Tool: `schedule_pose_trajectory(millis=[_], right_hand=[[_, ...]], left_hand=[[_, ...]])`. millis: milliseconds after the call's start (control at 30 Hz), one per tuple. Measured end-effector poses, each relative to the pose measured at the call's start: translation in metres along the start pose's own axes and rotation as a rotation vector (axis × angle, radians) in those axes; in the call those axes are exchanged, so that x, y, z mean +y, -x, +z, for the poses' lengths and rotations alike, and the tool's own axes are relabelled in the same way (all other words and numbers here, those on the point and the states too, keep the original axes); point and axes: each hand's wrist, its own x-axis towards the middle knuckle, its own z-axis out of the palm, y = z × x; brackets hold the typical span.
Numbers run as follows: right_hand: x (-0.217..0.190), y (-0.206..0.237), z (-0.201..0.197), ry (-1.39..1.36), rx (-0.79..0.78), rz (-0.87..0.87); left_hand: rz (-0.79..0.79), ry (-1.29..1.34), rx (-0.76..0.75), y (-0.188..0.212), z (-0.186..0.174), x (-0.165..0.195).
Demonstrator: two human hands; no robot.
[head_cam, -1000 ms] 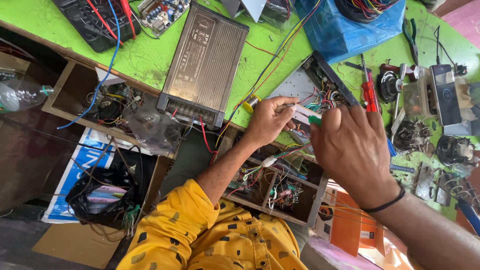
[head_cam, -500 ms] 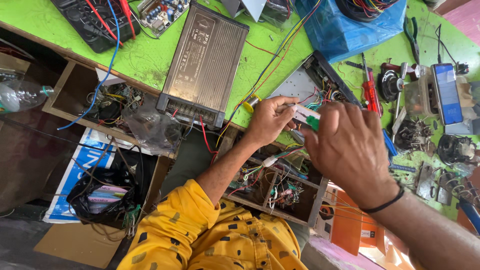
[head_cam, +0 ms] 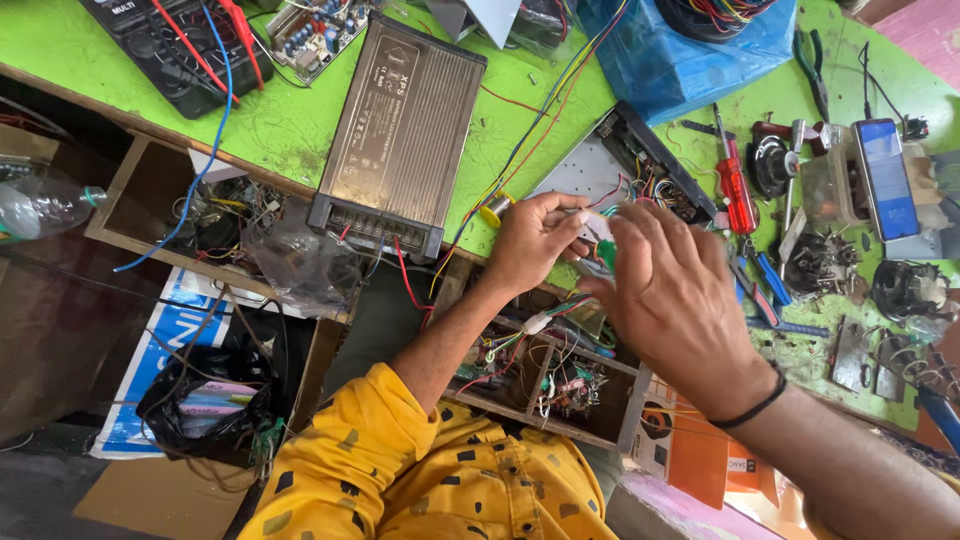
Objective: The person works on a small circuit board inside a metal enclosure, using a soldering iron and a screwdriver to adjust components and wires. They repeatedly insert and remove a connector, then use the screwdriver to tighten or loosen parts on the board.
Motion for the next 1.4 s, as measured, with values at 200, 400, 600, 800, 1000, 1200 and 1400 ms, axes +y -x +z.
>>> schedule_pose_trajectory(millis=[200,400,600,800,1000,1200,1400], right_hand=[[0.009,0.013,0.022,-0.151,-0.022,0.168],[0.028,0.018,0.013,-0.261,0.164,0.179],[0.088,-0.042,0.023,-0.407,0.261,0.176],[0.15,-0.137,0.164,-0.095,-0.29,0.094],[0.162,-0.158,0.212,-0.05,-0.292,0.029],[0.163,-0.157,0.233,-0.015,-0.196,-0.025],[0.155,-0.156,0.236,0.176,-0.16,-0.131]], left_hand=[[-0.02,-0.039,0.029,0.001,0.004,0.0],[-0.008,-0.076,0.035,0.001,0.007,0.007],[-0.033,-0.192,0.038,0.0,0.012,0.018],[-0.06,-0.213,0.054,-0.004,0.012,0.023],[-0.022,-0.181,0.039,-0.012,0.0,0.019],[-0.026,-0.157,0.035,-0.013,-0.006,0.011],[-0.012,-0.146,0.041,-0.013,-0.002,0.013]])
